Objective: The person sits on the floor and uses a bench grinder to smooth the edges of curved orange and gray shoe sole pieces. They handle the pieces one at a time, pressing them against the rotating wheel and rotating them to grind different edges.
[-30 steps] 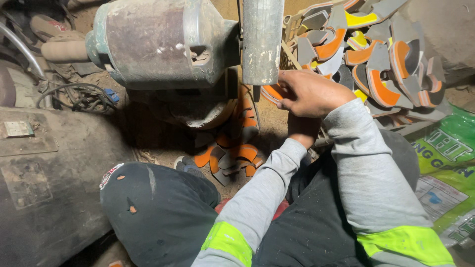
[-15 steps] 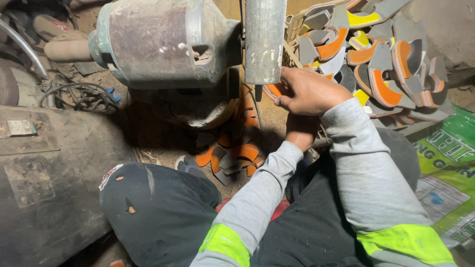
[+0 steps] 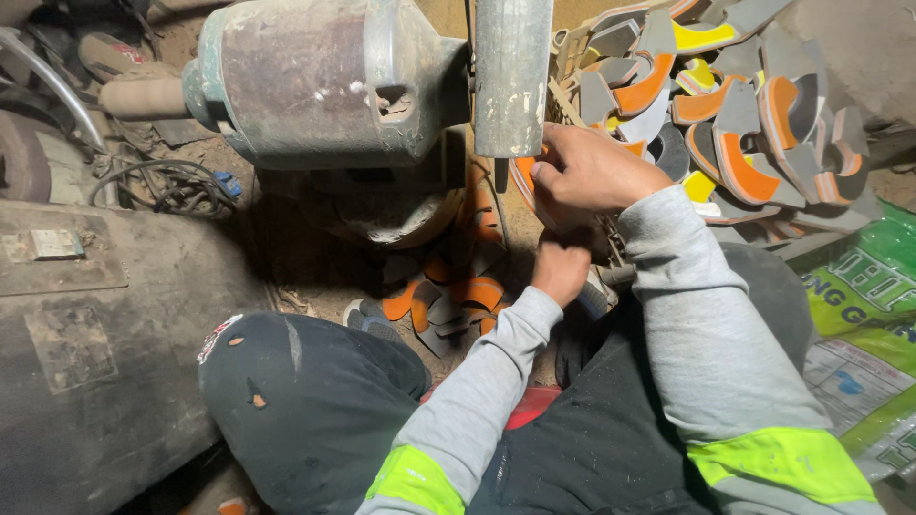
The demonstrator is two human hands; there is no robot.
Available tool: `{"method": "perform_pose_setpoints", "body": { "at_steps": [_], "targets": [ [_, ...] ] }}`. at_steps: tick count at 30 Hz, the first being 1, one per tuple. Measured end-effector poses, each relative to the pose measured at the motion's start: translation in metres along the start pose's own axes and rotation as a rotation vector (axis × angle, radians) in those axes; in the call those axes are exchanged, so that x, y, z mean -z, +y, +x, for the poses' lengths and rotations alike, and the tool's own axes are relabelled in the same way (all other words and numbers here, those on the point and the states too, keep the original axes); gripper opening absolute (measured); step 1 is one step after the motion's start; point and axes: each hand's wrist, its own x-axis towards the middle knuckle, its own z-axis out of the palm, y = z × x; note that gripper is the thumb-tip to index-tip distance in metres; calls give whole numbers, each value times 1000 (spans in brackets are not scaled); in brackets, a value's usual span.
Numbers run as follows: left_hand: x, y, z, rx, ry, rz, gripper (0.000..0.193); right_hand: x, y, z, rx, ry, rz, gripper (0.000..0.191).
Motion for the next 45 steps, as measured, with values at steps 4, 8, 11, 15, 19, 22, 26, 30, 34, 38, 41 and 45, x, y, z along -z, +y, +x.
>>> {"method": "perform_pose_setpoints", "body": {
  "at_steps": [4,8,11,15,19,22,26,30,34,38,41,45],
  "targets": [
    [2,-7,-8,36,170,-94,18,-4,0,0,-2,51,-8,40],
    [21,-5,-6,249,216,-406,24,-1,-6,2,-54,66,107,39],
    [41,0,-2,703,107,-806,32,-1,-10,3,-32,101,138,39],
    [67,4,2,726,78,-868,42,-5,-13,7,-75,135,154,35],
    [81,5,6,783,64,-1151,43,-8,-12,11,-102,182,177,34],
    [82,4,8,801,94,-1289,39,-11,-9,14,-94,229,167,36],
    [78,-1,9,778,125,-1462,38,-15,-3,17,-88,261,173,37],
    [75,-6,11,791,130,-1507,33,-16,0,22,-106,280,171,40],
    [75,-10,16,825,129,-1552,28,-16,4,25,-141,300,203,46],
    [73,-15,18,852,134,-1556,24,-20,8,31,-172,339,173,47],
    [69,-18,18,851,145,-1581,24,-24,13,34,-192,354,159,47],
    [63,-21,18,854,162,-1560,25,-26,19,38,-203,364,117,47]
  ]
}}
